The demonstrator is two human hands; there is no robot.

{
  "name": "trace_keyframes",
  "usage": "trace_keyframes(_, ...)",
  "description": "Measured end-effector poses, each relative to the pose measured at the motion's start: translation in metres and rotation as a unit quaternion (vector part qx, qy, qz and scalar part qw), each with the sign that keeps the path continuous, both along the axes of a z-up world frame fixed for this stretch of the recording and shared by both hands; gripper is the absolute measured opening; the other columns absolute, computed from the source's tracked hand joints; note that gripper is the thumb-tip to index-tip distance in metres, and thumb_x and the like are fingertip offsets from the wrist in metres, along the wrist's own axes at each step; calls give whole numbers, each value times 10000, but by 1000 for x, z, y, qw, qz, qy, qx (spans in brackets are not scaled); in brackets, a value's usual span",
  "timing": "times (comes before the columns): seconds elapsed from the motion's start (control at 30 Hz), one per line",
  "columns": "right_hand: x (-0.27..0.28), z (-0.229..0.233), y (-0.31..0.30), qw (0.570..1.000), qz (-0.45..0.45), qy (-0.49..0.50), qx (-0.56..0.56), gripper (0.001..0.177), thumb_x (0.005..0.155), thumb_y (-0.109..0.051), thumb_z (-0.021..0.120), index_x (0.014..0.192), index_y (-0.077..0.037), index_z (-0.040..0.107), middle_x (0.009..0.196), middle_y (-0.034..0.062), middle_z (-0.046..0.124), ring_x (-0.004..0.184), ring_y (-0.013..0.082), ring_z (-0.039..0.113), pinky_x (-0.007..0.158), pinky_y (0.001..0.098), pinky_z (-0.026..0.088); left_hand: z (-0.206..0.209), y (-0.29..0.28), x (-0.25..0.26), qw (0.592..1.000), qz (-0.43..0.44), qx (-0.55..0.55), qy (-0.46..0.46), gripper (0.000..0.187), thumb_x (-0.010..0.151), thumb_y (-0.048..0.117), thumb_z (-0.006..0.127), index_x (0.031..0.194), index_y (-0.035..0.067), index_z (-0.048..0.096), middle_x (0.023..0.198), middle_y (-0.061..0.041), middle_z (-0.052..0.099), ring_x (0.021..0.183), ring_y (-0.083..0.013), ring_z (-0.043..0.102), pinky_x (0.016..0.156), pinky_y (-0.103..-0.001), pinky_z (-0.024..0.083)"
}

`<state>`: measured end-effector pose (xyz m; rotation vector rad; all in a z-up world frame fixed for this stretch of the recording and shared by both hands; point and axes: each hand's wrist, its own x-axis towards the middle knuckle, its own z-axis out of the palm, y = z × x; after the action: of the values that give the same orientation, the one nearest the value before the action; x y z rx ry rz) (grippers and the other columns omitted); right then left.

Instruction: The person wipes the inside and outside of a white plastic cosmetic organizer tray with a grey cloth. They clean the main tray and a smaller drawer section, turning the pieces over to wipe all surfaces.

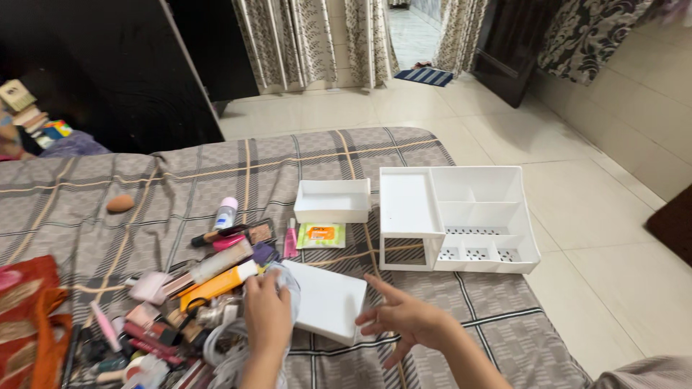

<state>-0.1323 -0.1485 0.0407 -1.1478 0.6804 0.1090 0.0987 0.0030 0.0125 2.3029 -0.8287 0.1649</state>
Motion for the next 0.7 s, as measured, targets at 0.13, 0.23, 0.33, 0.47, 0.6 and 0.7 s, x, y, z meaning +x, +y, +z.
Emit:
trace_keyframes(0.13, 24, -26, -5, 977, 67, 175, -99, 876, 1005, -108, 468, 1602, -511, -31, 1328, 140, 651, 1160, 277, 692, 700, 672, 602, -59, -27, -40, 975, -99, 28, -197, 433, 857, 92, 588, 1288, 56, 611, 1246, -178, 575, 1154, -358, 584, 973, -432, 499)
trace_keyframes(0.23, 35, -44, 9, 955, 135, 213, -157, 996, 948, -28, 474, 1572, -595, -57, 1261, 192, 703, 1039, 319, 752, 660, 651, 570, -87, -32, -62, 960, -243, 1, -139, 424, 875, 149, 611, 1287, 51, 605, 1219, -171, 583, 1156, -359, 587, 978, -449, 478)
trace_keyframes(0.33, 28, -68, 13, 923, 147, 222, -277, 1119, 857, 75, 492, 1586, -590, -36, 1148, 274, 711, 857, 369, 782, 665, 572, 637, -79, -22, -11, 944, -263, 40, -196, 450, 864, 139, 607, 1291, -1, 588, 1197, -171, 586, 1137, -373, 582, 982, -498, 451)
trace_keyframes(0.47, 33, -126, 25, 845, 139, 184, -483, 1211, 755, 120, 530, 1609, -419, -138, 939, 302, 710, 770, 392, 738, 709, 540, 592, -51, -19, 21, 992, -62, 107, -16, 365, 922, 64, 553, 1281, 13, 599, 1243, -180, 575, 1155, -349, 592, 1017, -421, 489)
trace_keyframes(0.6, 42, -181, 29, 840, 124, 220, -480, 1203, 804, 33, 591, 1628, -338, -203, 852, 289, 712, 794, 387, 725, 721, 551, 515, -86, -57, -43, 965, -191, -46, -173, 341, 792, 29, 596, 1119, -59, 634, 1206, -263, 601, 1147, -395, 599, 995, -455, 496)
trace_keyframes(0.7, 39, -197, 26, 829, 152, 238, -482, 1133, 847, -28, 596, 1620, -224, -209, 856, 277, 717, 791, 384, 751, 725, 532, 558, -96, -45, -45, 941, -291, -30, -169, 286, 810, 89, 639, 1083, 24, 695, 1139, -132, 671, 1076, -354, 619, 947, -467, 482)
